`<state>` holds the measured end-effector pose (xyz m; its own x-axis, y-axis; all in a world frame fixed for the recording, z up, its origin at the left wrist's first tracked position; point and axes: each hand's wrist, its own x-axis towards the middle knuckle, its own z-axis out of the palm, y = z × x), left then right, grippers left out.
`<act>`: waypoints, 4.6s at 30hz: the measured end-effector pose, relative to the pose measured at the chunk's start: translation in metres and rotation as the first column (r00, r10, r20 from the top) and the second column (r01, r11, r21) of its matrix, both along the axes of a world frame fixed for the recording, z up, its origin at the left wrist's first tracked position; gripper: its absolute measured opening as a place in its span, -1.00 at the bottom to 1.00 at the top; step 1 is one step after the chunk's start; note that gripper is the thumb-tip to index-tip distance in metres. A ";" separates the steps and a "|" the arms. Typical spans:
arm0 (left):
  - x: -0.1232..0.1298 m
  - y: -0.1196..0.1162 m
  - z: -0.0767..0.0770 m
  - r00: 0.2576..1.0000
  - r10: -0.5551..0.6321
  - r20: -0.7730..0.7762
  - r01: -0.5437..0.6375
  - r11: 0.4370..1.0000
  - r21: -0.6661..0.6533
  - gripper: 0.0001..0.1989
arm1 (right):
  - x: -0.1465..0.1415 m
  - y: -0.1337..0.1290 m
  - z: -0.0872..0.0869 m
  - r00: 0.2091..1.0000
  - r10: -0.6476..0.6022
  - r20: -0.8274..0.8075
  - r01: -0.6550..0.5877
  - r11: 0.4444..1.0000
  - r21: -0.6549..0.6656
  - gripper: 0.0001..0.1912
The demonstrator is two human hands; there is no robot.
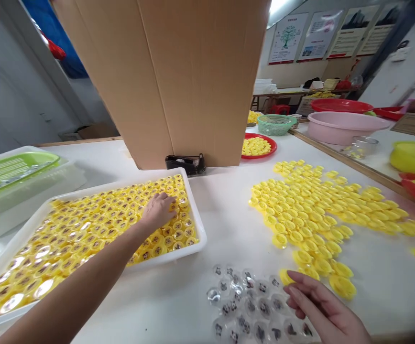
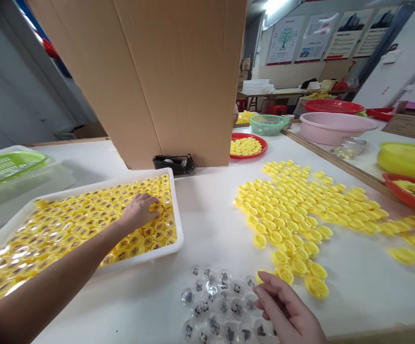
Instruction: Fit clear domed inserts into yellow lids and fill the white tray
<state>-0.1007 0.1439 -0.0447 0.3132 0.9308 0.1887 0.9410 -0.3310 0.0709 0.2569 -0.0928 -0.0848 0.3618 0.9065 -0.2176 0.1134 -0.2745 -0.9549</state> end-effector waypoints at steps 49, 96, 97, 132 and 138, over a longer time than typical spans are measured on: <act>0.122 -0.142 -0.032 -0.035 0.778 0.627 0.604 0.517 -0.606 -0.70 | -0.064 0.046 0.031 0.635 0.420 0.648 -0.499 0.864 -0.071 -0.78; 0.131 -0.163 -0.018 -0.103 0.807 0.582 0.789 0.423 -0.446 -0.57 | -0.064 0.037 0.063 0.615 0.284 0.736 -0.598 0.777 0.200 -0.81; 0.131 -0.164 -0.017 -0.095 0.808 0.581 0.776 0.426 -0.465 -0.56 | -0.065 0.037 0.063 0.606 0.284 0.743 -0.603 0.774 0.196 -0.81; 0.132 -0.169 -0.016 0.187 0.453 0.872 0.652 0.606 -0.455 -0.71 | -0.071 0.020 0.029 0.944 0.320 0.086 -0.329 0.933 0.147 -0.85; 0.114 -0.164 0.021 0.538 0.085 0.839 0.536 0.734 -0.418 -0.69 | -0.076 0.026 0.039 0.947 0.314 -0.070 -0.301 0.942 0.148 -0.77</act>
<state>0.0137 -0.0199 -0.0237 0.5441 0.8369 -0.0600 0.2829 -0.1157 0.9522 0.1810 -0.0663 -0.0456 0.0449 0.9933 -0.1062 0.0832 -0.1096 -0.9905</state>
